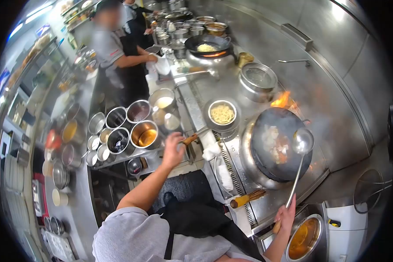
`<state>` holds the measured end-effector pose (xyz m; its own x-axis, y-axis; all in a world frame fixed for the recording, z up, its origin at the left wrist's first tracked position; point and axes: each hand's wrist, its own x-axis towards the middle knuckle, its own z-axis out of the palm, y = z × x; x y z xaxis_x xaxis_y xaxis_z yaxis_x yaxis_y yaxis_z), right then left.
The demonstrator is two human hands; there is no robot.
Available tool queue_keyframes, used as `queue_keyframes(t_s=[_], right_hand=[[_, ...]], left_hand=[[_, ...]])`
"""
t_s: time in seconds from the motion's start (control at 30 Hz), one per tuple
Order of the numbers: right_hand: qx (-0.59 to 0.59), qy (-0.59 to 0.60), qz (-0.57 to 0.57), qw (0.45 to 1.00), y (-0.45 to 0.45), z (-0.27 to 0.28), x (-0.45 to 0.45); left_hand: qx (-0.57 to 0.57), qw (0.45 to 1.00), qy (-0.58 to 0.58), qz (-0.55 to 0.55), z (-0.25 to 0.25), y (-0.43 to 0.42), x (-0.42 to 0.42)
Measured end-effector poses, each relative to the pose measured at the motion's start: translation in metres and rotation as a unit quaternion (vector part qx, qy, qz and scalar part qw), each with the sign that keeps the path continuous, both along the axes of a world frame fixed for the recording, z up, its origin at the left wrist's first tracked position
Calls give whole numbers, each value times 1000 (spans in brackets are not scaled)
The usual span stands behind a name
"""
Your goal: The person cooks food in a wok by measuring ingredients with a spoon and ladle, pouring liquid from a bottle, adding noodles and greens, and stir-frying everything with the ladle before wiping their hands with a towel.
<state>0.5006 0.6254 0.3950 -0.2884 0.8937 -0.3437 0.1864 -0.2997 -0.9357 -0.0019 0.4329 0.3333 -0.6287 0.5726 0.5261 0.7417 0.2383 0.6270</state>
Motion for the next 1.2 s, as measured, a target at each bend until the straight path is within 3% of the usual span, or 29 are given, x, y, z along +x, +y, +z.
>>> queue_keyframes(t_s=[0.03, 0.07, 0.1, 0.17, 0.27, 0.33, 0.4, 0.6, 0.67, 0.8, 0.83, 0.9, 0.97, 1.07, 1.13, 1.2], right_hand=[[-22, 84, -11, 996, 5, 4, -16], [-17, 79, -2, 997, 6, 3, -35], [37, 24, 9, 999, 3, -1, -57], [95, -32, 27, 995, -16, 8, -99], [1, 177, 98, 979, -82, 5, -155], [-90, 246, 180, 948, -146, 20, -220], [-112, 199, 230, 946, -198, 19, -287], [-324, 233, 454, 797, -263, 41, -461], [-297, 184, 506, 789, -290, 34, -516], [-117, -33, 543, 831, -338, 23, -605], [-115, -35, 546, 829, -342, 15, -617], [11, -115, 580, 806, -348, -2, -637], [20, -134, 586, 799, -352, -5, -644], [98, -140, 594, 786, -347, -20, -656], [88, -148, 608, 775, -344, -15, -663], [44, -145, 624, 767, -349, 2, -666]], left_hand=[[12, 999, -6, 44, 4, -26, -14], [-18, 996, 7, 90, 4, -54, -31], [49, 993, 15, 111, 10, -81, -42], [45, 986, 7, 163, 16, -142, -67], [66, 972, -18, 223, 20, -239, -95], [56, 961, -29, 267, 12, -305, -110], [59, 949, -33, 308, -5, -373, -122], [96, 896, -118, 418, -60, -524, -102], [100, 891, -132, 422, -76, -550, -87], [120, 882, -244, 386, -87, -572, -52], [122, 872, -279, 383, -84, -575, -43], [116, 874, -264, 392, -104, -590, -25], [191, 835, -341, 387, -124, -604, -10], [125, 841, -317, 420, -119, -624, 15], [135, 815, -362, 432, -130, -642, 33], [123, 810, -354, 451, -106, -637, 39]])
